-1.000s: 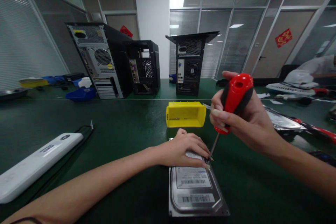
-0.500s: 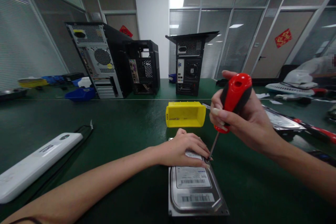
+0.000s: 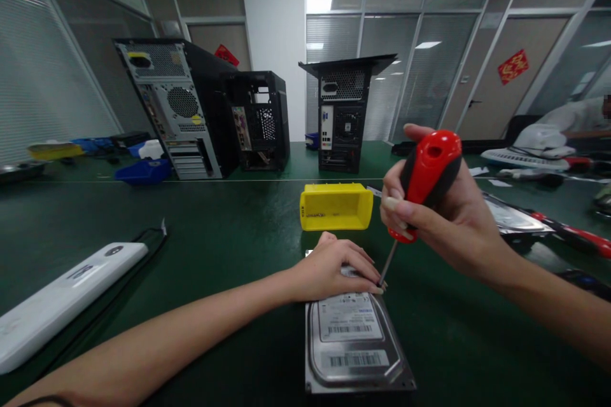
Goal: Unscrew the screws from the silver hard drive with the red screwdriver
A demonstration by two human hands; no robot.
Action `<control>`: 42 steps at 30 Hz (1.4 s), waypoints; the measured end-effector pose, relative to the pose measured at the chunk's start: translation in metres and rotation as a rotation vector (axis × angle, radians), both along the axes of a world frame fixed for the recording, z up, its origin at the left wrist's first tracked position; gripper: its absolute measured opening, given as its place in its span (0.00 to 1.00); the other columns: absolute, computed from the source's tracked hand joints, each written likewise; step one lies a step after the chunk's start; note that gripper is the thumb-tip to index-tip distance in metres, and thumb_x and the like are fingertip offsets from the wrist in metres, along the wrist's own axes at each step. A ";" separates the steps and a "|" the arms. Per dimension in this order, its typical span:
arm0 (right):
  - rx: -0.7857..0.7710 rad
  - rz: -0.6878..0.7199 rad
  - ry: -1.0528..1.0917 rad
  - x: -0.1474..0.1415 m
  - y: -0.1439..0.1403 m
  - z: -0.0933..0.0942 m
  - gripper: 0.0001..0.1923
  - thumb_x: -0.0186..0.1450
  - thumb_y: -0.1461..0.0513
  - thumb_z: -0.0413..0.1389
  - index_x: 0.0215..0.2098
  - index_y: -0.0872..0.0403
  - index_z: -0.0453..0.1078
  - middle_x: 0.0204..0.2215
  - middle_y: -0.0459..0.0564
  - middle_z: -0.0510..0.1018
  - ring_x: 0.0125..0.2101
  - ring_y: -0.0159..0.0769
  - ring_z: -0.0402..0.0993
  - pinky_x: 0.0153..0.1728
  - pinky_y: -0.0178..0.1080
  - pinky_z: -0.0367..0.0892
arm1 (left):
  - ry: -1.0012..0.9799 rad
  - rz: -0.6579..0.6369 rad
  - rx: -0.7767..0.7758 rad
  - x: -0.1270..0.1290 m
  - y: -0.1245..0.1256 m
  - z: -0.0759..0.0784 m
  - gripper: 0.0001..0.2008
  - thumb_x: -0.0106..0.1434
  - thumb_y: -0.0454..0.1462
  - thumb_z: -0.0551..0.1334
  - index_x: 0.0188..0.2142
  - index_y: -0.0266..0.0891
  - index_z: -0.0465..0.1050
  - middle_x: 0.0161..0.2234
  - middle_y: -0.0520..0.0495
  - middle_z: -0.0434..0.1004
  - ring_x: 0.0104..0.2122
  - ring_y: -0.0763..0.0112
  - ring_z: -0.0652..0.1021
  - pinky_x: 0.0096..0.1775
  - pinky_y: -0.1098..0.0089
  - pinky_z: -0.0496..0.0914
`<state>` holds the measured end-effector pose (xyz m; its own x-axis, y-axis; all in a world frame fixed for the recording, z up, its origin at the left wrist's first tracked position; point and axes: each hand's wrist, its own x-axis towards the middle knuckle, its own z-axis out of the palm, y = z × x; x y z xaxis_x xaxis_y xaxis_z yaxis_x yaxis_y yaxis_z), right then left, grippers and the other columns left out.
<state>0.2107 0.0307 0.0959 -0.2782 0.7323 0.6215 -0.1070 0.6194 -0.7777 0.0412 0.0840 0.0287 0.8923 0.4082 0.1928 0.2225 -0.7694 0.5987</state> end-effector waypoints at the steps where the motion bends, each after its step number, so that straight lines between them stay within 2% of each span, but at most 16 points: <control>1: -0.008 -0.001 0.001 0.000 0.000 0.000 0.32 0.63 0.69 0.57 0.59 0.38 0.52 0.32 0.41 0.66 0.24 0.28 0.64 0.23 0.34 0.66 | -0.002 0.001 -0.003 0.000 0.000 0.000 0.06 0.64 0.38 0.64 0.39 0.44 0.78 0.43 0.51 0.80 0.49 0.63 0.74 0.49 0.60 0.54; 9: -0.029 -0.009 0.007 0.001 0.001 0.000 0.32 0.63 0.68 0.57 0.59 0.36 0.54 0.32 0.42 0.66 0.24 0.29 0.64 0.22 0.35 0.66 | -0.023 -0.001 -0.022 -0.003 0.003 -0.006 0.06 0.63 0.38 0.64 0.40 0.45 0.78 0.45 0.52 0.80 0.50 0.63 0.73 0.52 0.58 0.53; 13: -0.023 -0.016 -0.002 0.001 0.000 0.000 0.33 0.62 0.68 0.58 0.59 0.36 0.53 0.32 0.43 0.66 0.23 0.30 0.64 0.22 0.36 0.66 | -0.060 -0.033 -0.043 -0.004 0.005 -0.006 0.05 0.64 0.37 0.64 0.39 0.45 0.79 0.42 0.54 0.81 0.50 0.66 0.74 0.55 0.59 0.53; 20: -0.014 -0.031 0.002 0.001 0.001 0.000 0.34 0.61 0.67 0.59 0.60 0.39 0.52 0.31 0.43 0.66 0.23 0.29 0.64 0.21 0.35 0.66 | -0.159 -0.162 -0.145 -0.004 0.013 -0.007 0.07 0.64 0.32 0.62 0.40 0.38 0.79 0.40 0.49 0.81 0.46 0.70 0.76 0.52 0.69 0.64; 27: -0.008 -0.008 0.029 -0.001 0.003 -0.002 0.35 0.61 0.69 0.59 0.60 0.40 0.52 0.32 0.42 0.66 0.23 0.28 0.64 0.21 0.34 0.66 | -0.126 -0.120 -0.125 -0.004 0.011 -0.006 0.07 0.65 0.34 0.61 0.39 0.38 0.78 0.39 0.49 0.81 0.46 0.70 0.76 0.53 0.66 0.62; 33: -0.025 -0.006 0.043 -0.002 0.003 -0.001 0.32 0.62 0.68 0.58 0.57 0.35 0.55 0.31 0.41 0.65 0.23 0.29 0.64 0.21 0.34 0.66 | -0.068 -0.068 -0.118 -0.004 0.009 -0.002 0.07 0.66 0.35 0.60 0.39 0.40 0.78 0.42 0.50 0.80 0.47 0.67 0.75 0.54 0.62 0.59; 42: -0.036 0.000 0.048 -0.002 0.001 0.000 0.32 0.61 0.69 0.58 0.57 0.36 0.55 0.31 0.42 0.66 0.22 0.29 0.64 0.20 0.34 0.65 | -0.117 -0.103 -0.108 -0.004 0.010 -0.006 0.06 0.65 0.33 0.61 0.39 0.38 0.78 0.40 0.50 0.80 0.46 0.70 0.76 0.54 0.65 0.61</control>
